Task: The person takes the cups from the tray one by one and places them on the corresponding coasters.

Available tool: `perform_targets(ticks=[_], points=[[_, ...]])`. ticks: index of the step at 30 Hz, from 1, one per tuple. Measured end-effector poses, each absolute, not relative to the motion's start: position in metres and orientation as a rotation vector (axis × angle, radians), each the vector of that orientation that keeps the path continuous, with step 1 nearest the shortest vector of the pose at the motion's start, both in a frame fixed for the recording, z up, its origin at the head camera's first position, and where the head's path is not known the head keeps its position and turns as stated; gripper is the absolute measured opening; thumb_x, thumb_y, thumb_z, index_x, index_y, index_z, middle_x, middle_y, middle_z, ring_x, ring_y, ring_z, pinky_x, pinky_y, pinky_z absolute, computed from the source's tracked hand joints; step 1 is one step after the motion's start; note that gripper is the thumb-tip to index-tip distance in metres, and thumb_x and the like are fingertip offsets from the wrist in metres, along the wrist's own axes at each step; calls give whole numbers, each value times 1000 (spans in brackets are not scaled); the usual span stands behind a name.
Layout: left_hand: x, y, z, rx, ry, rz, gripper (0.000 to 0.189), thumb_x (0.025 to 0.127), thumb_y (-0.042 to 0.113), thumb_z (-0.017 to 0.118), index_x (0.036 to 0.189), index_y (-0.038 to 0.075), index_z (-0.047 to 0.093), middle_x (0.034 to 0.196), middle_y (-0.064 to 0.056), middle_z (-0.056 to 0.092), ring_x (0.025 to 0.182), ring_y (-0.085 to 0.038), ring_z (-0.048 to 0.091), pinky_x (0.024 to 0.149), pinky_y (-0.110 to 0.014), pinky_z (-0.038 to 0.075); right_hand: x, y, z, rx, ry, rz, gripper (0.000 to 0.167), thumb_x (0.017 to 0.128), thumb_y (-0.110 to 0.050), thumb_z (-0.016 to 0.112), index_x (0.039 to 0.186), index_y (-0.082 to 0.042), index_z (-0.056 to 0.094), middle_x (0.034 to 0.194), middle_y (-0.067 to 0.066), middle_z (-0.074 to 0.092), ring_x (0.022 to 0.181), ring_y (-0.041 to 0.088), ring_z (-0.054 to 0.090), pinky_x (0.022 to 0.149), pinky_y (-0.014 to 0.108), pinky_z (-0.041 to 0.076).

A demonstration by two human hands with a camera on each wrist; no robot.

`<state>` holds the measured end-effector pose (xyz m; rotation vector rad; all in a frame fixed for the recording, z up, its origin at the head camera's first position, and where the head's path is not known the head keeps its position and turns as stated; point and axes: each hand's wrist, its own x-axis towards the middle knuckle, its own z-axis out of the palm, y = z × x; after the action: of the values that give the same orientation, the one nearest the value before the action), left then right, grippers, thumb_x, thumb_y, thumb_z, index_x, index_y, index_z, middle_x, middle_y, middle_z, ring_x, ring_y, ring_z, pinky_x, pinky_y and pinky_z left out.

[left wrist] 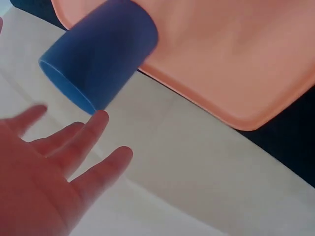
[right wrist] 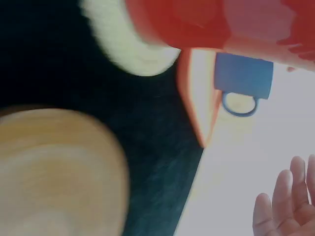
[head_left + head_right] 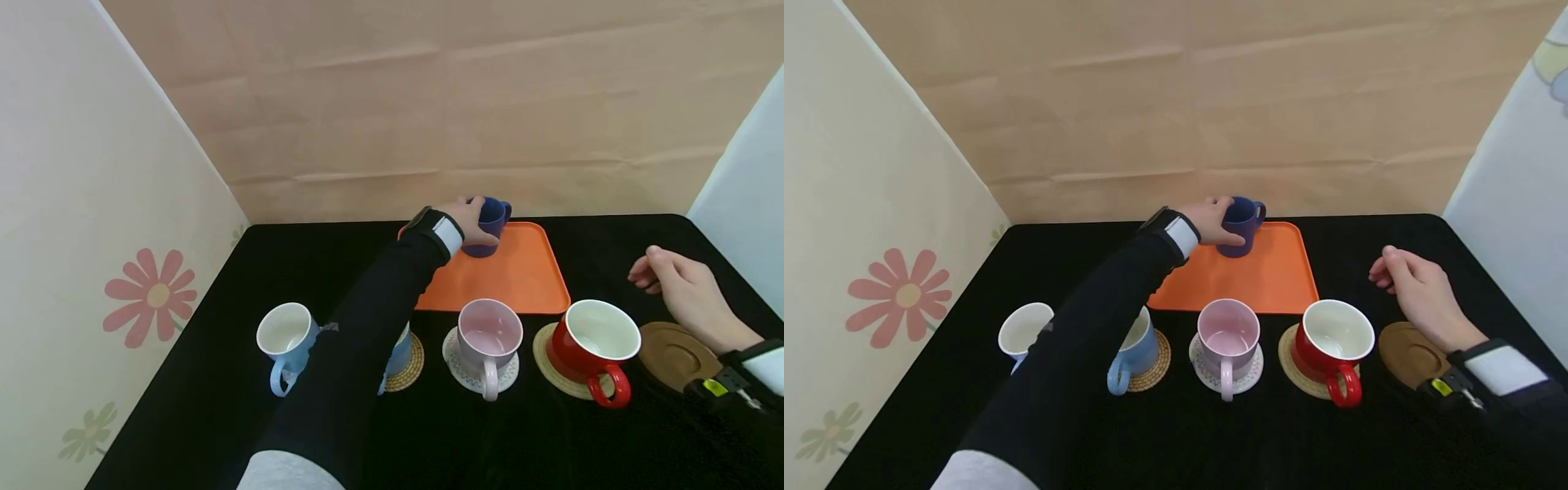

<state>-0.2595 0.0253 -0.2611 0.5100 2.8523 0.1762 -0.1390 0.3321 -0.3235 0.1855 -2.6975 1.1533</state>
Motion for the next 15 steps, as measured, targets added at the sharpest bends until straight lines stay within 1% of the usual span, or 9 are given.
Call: perform_targets(ticks=[3,5,7,10,13,15], points=[[-255,33,-260,556,2854,42,73,89,60,57,150,28,35,147,-1,41,127,-16,45,100,-34,39,-147,323,-315,248,-2677,1162,41,108,-23,29,100,6,58,84,-18,57,75,2,52,64,9,42],[-252,36,-260,598,2849,-10,68,91,59,55,149,27,38,147,0,42,130,-14,42,102,-33,38,-149,316,-311,278,-2668,1153,39,108,-21,30,100,5,59,85,-17,57,76,1,51,65,8,42],[-253,40,-263,623,2848,-39,67,92,58,55,149,26,38,148,1,42,132,-13,41,103,-33,37,-150,312,-307,305,-2663,1150,38,107,-19,30,100,5,58,85,-17,57,77,1,51,66,8,41],[-260,47,-270,624,2856,-68,68,93,56,55,150,27,35,151,2,39,135,-13,37,105,-34,36,-151,308,-304,321,-2660,1143,36,107,-18,30,100,4,58,86,-18,57,78,1,50,67,7,41],[-265,52,-276,619,2922,-90,68,94,53,56,151,27,33,149,-1,40,130,-17,44,101,-35,41,-151,306,-301,295,-2653,1140,38,107,-20,30,99,4,59,85,-19,56,77,1,50,67,7,41],[-270,54,-280,600,2984,-111,69,93,54,56,151,26,31,144,-4,43,123,-18,50,94,-33,46,-151,304,-301,271,-2646,1141,40,108,-22,31,99,4,60,84,-19,56,77,2,50,66,7,41]])
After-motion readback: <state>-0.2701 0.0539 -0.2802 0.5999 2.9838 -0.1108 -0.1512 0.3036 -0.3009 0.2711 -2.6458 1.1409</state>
